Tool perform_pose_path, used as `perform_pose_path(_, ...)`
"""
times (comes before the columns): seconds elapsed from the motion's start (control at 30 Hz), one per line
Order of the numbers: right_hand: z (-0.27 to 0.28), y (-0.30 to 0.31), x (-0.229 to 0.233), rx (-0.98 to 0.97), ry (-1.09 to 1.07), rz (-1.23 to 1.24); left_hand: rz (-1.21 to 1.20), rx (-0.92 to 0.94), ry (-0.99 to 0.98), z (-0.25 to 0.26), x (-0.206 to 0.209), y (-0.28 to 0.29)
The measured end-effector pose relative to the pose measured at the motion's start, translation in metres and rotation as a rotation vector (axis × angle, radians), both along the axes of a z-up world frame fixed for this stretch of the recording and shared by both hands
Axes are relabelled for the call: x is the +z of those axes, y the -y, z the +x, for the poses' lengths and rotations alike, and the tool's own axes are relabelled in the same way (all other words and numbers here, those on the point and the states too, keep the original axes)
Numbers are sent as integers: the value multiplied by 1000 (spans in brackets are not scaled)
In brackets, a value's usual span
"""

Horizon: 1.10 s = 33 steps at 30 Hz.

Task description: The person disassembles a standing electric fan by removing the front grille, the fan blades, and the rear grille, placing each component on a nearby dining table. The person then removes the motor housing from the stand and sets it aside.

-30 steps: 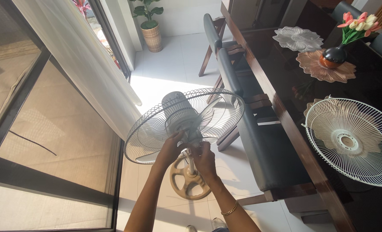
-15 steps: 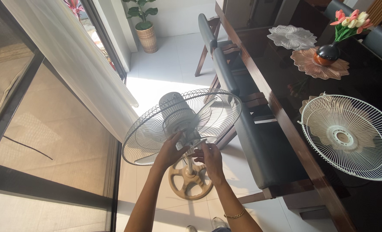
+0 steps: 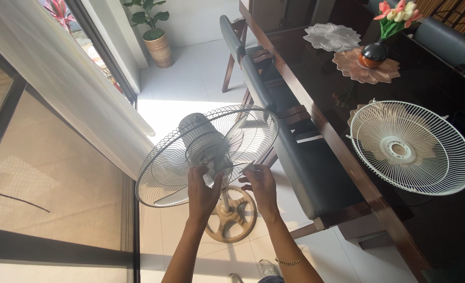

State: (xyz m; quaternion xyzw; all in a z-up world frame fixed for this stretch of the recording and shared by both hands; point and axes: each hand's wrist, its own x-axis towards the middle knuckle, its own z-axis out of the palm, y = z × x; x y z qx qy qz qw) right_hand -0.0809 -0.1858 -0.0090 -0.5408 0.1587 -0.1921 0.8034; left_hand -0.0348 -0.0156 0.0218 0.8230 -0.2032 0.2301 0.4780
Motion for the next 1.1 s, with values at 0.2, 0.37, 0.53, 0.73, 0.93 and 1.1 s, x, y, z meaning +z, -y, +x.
perform_pose_path(0.2, -20, 14, 15, -66, 73, -13, -127, -259, 54, -14, 22, 24)
perform_pose_path(0.37, -49, 34, 27, -195, 113, -73, -111, -428, 36, -24, 32, 62)
perform_pose_path(0.53, -78, 66, 38, -344, 50, -112, -85, -591, -25, -39, 37, 107)
perform_pose_path(0.73, -116, 113, 41, -451, 75, -154, -52, -767, -149, -63, 41, 169)
perform_pose_path(0.93, -153, 180, 39, -527, 28, -242, -41, -860, -163, -92, 42, 249)
perform_pose_path(1.1, -194, 251, 37, -610, -22, -343, -35, -904, -220, -129, 39, 329)
